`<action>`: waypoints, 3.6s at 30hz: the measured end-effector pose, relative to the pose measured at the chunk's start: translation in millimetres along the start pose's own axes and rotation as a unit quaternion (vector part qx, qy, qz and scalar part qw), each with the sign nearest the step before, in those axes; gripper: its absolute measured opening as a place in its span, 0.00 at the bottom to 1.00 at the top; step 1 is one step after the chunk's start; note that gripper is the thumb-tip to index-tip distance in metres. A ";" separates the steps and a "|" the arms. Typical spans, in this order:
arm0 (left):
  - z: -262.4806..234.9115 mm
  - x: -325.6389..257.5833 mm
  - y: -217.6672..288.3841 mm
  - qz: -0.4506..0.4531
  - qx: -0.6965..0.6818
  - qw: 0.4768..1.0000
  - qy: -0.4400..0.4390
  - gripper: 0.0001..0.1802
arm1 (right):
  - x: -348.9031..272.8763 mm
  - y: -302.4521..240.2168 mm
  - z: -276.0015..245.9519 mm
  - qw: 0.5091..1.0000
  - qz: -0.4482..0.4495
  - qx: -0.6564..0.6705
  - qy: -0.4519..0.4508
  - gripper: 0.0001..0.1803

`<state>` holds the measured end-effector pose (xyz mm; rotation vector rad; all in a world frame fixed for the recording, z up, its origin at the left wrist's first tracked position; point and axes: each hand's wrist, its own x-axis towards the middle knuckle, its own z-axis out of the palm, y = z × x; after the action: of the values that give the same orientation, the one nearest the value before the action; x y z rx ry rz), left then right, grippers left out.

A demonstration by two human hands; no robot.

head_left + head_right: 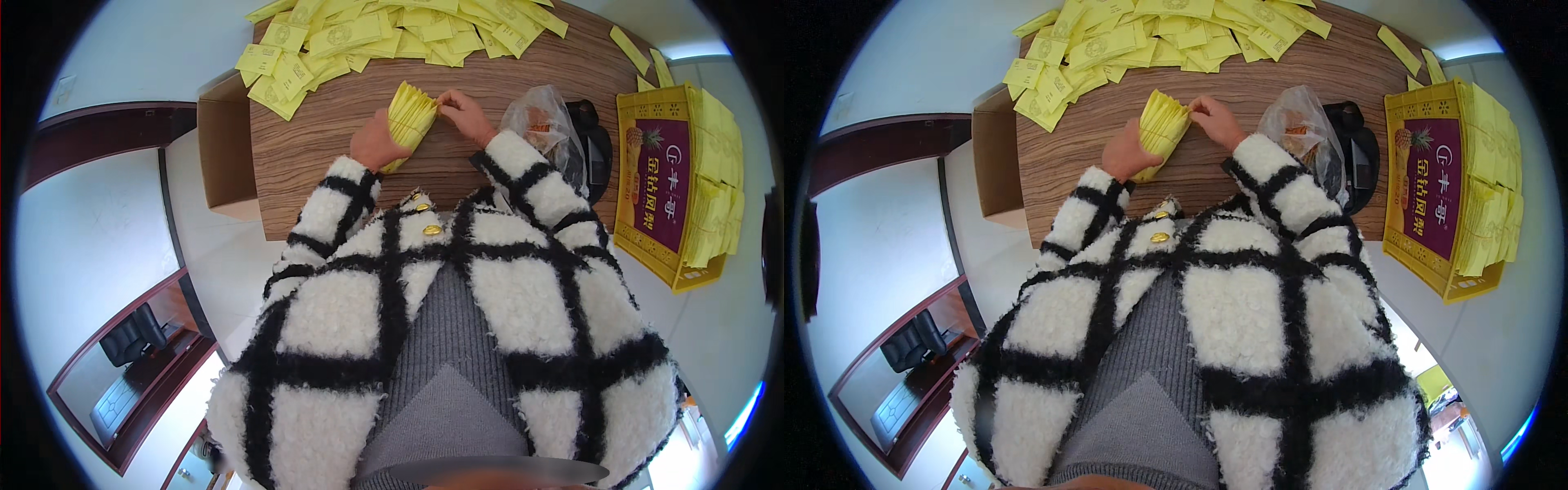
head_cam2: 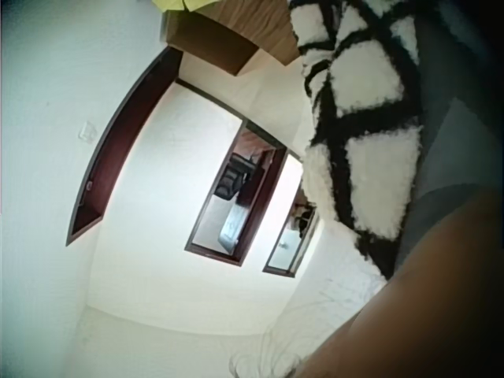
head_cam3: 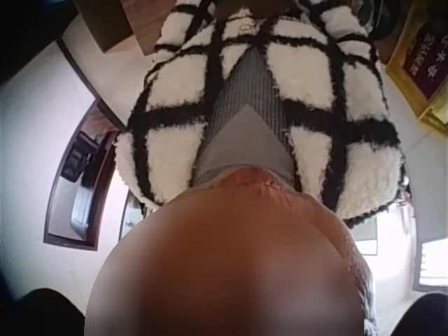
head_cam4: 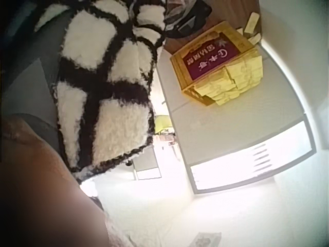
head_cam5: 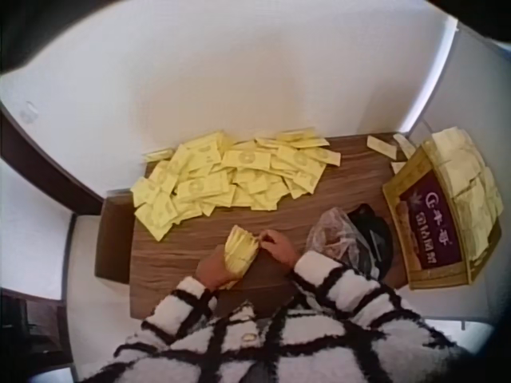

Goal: Folding yellow papers and stacking them neatly on a table.

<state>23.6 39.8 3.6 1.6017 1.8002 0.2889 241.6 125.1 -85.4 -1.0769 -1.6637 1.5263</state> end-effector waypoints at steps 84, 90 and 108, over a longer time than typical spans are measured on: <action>62.0 26.1 -60.3 -0.297 0.218 0.878 0.306 0.43 | 21.3 -131.1 -41.8 0.846 -0.077 -0.502 -0.163 0.58; 56.3 14.6 -63.2 -0.301 0.240 0.872 0.302 0.43 | 50.9 -175.2 -103.0 0.865 -0.058 -0.499 -0.019 0.55; 36.1 49.3 -71.1 -0.284 0.255 0.882 0.277 0.43 | 82.7 -79.9 -350.6 0.806 0.266 -0.448 0.280 0.53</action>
<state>-8.9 61.0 -81.7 1.2834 2.8882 -0.0229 496.1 364.6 33.2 -2.3756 -1.6964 0.4533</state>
